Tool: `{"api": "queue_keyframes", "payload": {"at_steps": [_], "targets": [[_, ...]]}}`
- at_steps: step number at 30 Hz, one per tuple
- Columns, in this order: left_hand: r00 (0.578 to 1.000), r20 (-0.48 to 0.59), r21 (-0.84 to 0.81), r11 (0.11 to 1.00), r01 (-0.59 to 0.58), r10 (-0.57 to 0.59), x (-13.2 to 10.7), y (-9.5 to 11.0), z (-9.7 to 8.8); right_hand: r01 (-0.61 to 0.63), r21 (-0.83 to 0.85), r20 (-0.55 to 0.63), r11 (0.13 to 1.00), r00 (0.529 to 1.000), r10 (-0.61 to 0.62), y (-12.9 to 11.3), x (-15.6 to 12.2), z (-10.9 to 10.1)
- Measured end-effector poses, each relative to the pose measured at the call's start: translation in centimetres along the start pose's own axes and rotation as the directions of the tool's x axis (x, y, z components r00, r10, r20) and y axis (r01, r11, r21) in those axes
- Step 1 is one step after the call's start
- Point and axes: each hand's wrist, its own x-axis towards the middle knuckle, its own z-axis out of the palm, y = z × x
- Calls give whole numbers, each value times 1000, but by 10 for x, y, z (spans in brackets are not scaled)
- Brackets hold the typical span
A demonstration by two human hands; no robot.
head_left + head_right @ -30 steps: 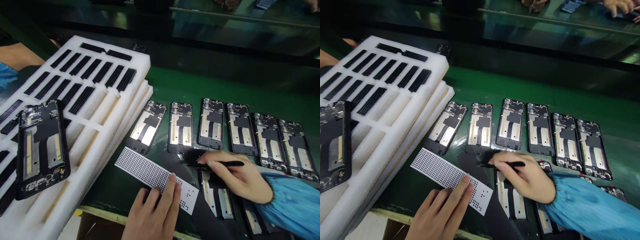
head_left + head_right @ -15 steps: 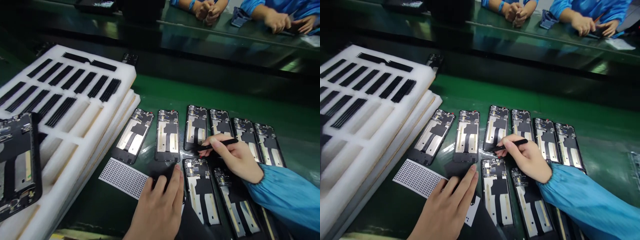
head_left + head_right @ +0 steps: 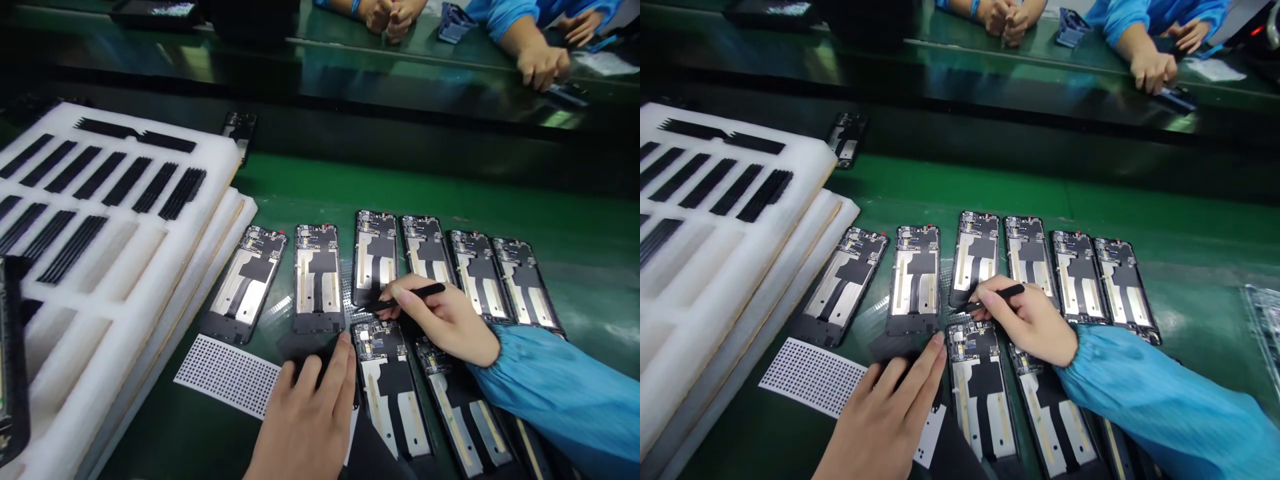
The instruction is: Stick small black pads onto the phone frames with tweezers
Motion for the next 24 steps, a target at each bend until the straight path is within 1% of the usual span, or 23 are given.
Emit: {"api": "queue_keyframes", "payload": {"at_steps": [3, 8, 14, 16, 17, 18, 19, 20, 21, 22, 23, 24], "targets": [[1000, 16, -3, 1000, -1, 1, 0, -1, 1, 12, 4, 15, 1000, 1000, -12, -2, 1, -1], [1000, 29, 2, 1000, 1, -1, -1, 0, 1, -19, 17, -11, 1000, 1000, 19, -1, 0, 1], [1000, 20, -32, 999, 19, -18, -1, -3, 1, -21, 40, -38, 999, 999, 23, 2, -1, 2], [999, -28, -84, 996, 31, -34, -5, -2, 1, -22, 48, -27, 999, 999, 23, 2, -1, 2], [997, -62, -146, 988, 44, -54, -7, 0, 1, -21, 49, -20, 999, 1000, 22, 2, -1, 3], [991, -80, -245, 966, 88, -111, -9, 2, -1, -21, 48, -16, 999, 1000, 22, 2, -1, 3], [976, -60, -380, 909, 170, -207, -11, 5, -3, -22, 48, -15, 999, 1000, 23, 2, -1, 3], [945, 18, -537, 794, 286, -327, -13, 8, -6, -25, 48, -15, 999, 1000, 25, 2, -1, 4], [889, 156, -682, 603, 413, -431, -13, 11, -10, -28, 50, -17, 998, 999, 28, 3, -1, 4], [814, 329, -779, 349, 521, -479, -13, 13, -13, -30, 55, -19, 998, 999, 31, 3, -1, 4], [744, 487, -811, 78, 580, -458, -12, 14, -16, -33, 63, -23, 997, 999, 35, 3, 0, 5], [711, 590, -800, -159, 579, -383, -11, 14, -19, -36, 75, -29, 996, 999, 39, 3, 1, 5]]}}
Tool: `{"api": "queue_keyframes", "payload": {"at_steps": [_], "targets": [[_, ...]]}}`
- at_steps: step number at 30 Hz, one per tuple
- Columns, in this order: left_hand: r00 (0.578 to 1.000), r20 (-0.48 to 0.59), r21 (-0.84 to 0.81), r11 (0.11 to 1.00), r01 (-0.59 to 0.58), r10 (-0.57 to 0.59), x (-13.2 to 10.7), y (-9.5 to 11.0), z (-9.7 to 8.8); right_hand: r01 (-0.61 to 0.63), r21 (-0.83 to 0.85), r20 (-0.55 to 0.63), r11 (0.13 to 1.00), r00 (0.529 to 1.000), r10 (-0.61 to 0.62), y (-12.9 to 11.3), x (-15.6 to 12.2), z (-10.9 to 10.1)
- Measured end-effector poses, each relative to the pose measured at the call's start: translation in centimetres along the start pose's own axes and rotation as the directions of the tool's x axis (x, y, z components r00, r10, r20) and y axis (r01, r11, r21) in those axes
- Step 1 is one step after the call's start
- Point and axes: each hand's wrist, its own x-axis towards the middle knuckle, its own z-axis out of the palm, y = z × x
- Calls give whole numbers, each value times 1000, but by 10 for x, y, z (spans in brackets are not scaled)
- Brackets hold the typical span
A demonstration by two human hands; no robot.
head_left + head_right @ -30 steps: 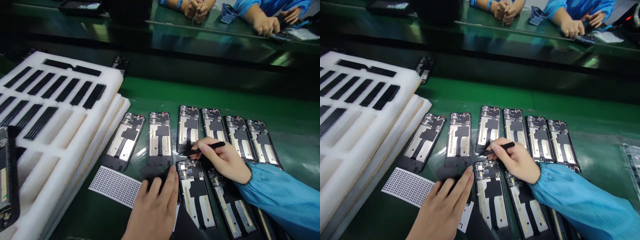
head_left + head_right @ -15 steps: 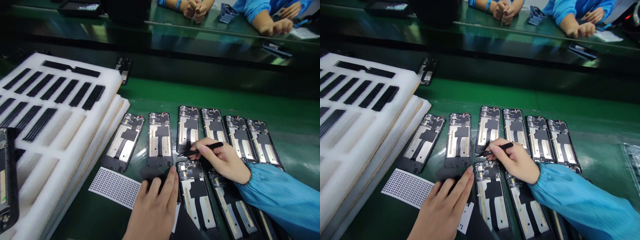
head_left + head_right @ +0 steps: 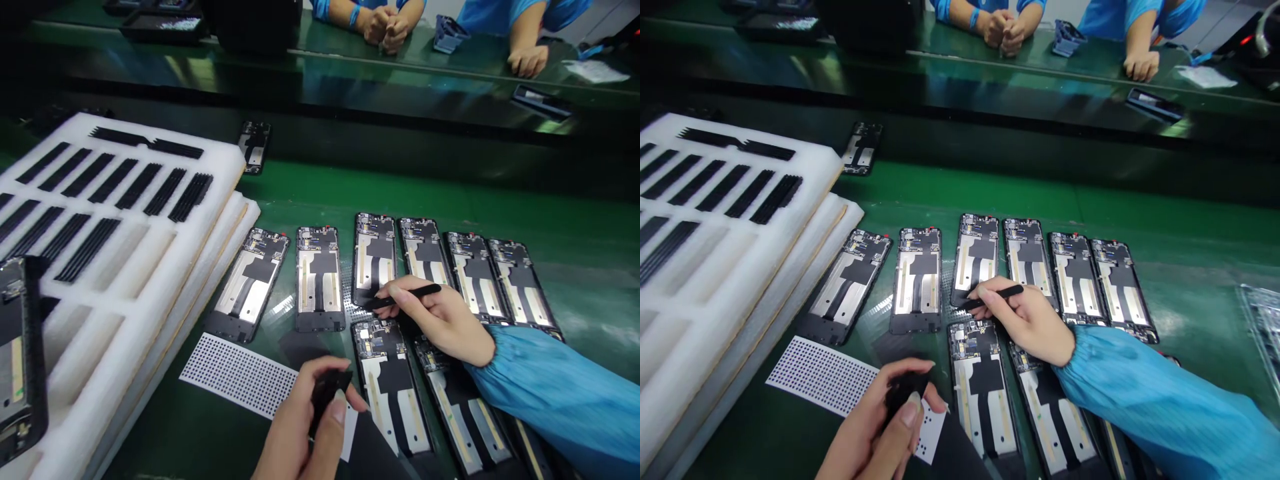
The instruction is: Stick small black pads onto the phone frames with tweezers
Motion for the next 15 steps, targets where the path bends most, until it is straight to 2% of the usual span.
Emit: {"api": "queue_keyframes", "payload": {"at_steps": [2, 4, 7, 10, 13, 15], "targets": [[981, 181, -312, 942, 125, -70, 3, 4, -1, -9, 39, -14, 999, 1000, 9, -1, 2, 0], [957, 284, -469, 862, 192, -58, 7, 6, -3, -20, 99, -25, 995, 999, 22, -6, 1, 0], [933, 355, -521, 817, 245, -54, 11, 6, -5, -8, 160, -33, 987, 999, 13, -22, -10, 1], [911, 411, -504, 823, 261, -37, 8, 10, -3, 63, 107, -61, 992, 997, -57, -45, -27, 6], [917, 398, -536, 810, 238, -7, 4, 16, 0, 122, 89, -58, 989, 991, -117, -60, -39, 12], [926, 377, -571, 794, 210, 26, 2, 19, 2, 123, 94, -33, 988, 992, -120, -61, -42, 15]]}}
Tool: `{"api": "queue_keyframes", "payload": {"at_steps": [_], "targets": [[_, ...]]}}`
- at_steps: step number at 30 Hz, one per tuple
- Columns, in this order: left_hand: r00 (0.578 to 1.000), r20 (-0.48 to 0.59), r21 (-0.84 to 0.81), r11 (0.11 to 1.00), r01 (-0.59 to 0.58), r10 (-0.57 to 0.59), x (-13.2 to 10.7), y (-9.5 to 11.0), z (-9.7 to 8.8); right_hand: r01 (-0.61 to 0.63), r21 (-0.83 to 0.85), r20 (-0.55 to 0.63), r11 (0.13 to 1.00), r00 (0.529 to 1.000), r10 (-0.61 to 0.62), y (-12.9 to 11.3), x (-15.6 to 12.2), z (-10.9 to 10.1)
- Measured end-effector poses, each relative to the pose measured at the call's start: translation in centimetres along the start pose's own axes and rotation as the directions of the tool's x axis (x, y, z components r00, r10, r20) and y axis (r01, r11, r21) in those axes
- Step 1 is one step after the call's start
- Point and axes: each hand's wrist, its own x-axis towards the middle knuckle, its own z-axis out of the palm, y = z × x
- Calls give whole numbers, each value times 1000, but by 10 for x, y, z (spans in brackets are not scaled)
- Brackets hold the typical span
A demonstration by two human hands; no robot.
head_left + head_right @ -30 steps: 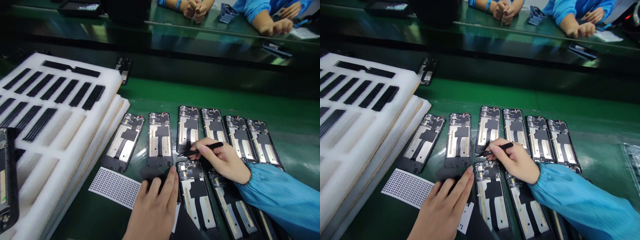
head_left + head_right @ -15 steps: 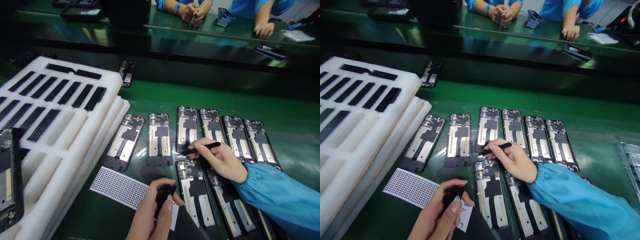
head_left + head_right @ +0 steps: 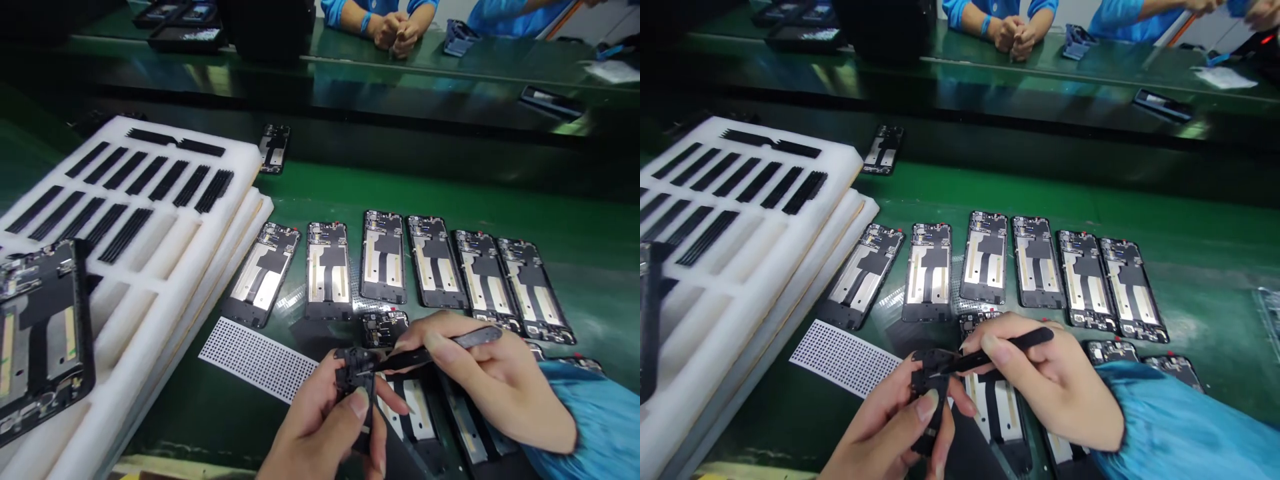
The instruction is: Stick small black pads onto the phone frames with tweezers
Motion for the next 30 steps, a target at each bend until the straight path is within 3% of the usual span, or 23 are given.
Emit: {"api": "queue_keyframes", "payload": {"at_steps": [9, 16, 22, 30], "targets": [[999, 29, -35, 999, -29, 30, -3, -2, 1, 31, -99, 85, 995, 996, -23, 10, -11, -4], [1000, 24, 11, 1000, -9, 8, -7, -4, -2, 47, -60, 67, 997, 997, -43, 7, -12, 3], [1000, -16, 11, 1000, -17, 17, -10, -10, -4, 162, -125, 103, 979, 983, -150, 9, -18, 2], [997, -60, -28, 998, -53, 52, -8, -19, -11, 178, -181, 95, 967, 982, -163, 11, -22, 7]]}}
